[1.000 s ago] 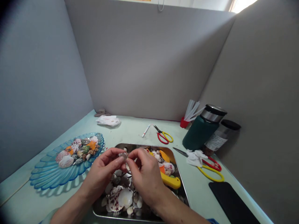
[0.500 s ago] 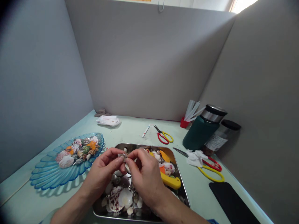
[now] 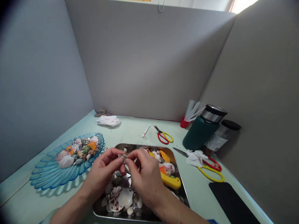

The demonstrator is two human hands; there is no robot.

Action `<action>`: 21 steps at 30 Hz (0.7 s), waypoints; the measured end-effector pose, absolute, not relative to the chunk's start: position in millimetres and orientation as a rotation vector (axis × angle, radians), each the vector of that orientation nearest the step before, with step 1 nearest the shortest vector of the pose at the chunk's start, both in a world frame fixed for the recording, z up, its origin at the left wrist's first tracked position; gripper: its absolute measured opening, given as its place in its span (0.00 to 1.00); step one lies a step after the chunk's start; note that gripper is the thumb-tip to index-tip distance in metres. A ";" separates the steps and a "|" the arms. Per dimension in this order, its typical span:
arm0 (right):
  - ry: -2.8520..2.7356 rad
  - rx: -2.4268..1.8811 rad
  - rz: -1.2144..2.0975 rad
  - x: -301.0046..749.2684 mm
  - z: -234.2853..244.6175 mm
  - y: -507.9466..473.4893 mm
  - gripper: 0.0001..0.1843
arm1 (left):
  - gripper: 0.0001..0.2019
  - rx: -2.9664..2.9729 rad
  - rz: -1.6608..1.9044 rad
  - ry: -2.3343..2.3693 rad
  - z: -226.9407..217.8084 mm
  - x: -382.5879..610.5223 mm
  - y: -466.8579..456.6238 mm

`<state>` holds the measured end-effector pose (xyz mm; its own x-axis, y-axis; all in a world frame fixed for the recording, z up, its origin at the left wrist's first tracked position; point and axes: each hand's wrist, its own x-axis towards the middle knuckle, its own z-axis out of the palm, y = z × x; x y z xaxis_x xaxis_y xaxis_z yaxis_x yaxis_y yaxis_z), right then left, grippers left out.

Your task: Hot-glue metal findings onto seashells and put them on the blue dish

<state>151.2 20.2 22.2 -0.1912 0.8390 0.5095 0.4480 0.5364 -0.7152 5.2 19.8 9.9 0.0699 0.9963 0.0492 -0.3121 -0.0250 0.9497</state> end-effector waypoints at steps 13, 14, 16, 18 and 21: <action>-1.818 -1.046 0.587 150.7 23.1 23.0 0.03 | 0.10 0.936 1.318 0.877 8.8 5.8 21.9; -1.804 -1.046 0.620 151.0 22.7 23.3 0.02 | 0.10 0.929 1.316 0.868 8.6 5.6 21.8; -1.766 -1.050 0.710 151.6 21.2 24.2 0.03 | 0.09 0.927 1.314 0.848 8.2 5.2 21.8; -1.725 -1.050 0.796 152.1 19.3 25.2 0.04 | 0.09 0.931 1.311 0.832 7.8 4.8 21.9; -1.694 -1.045 0.865 152.6 17.2 25.7 0.05 | 0.09 0.919 1.309 0.824 7.2 4.3 22.3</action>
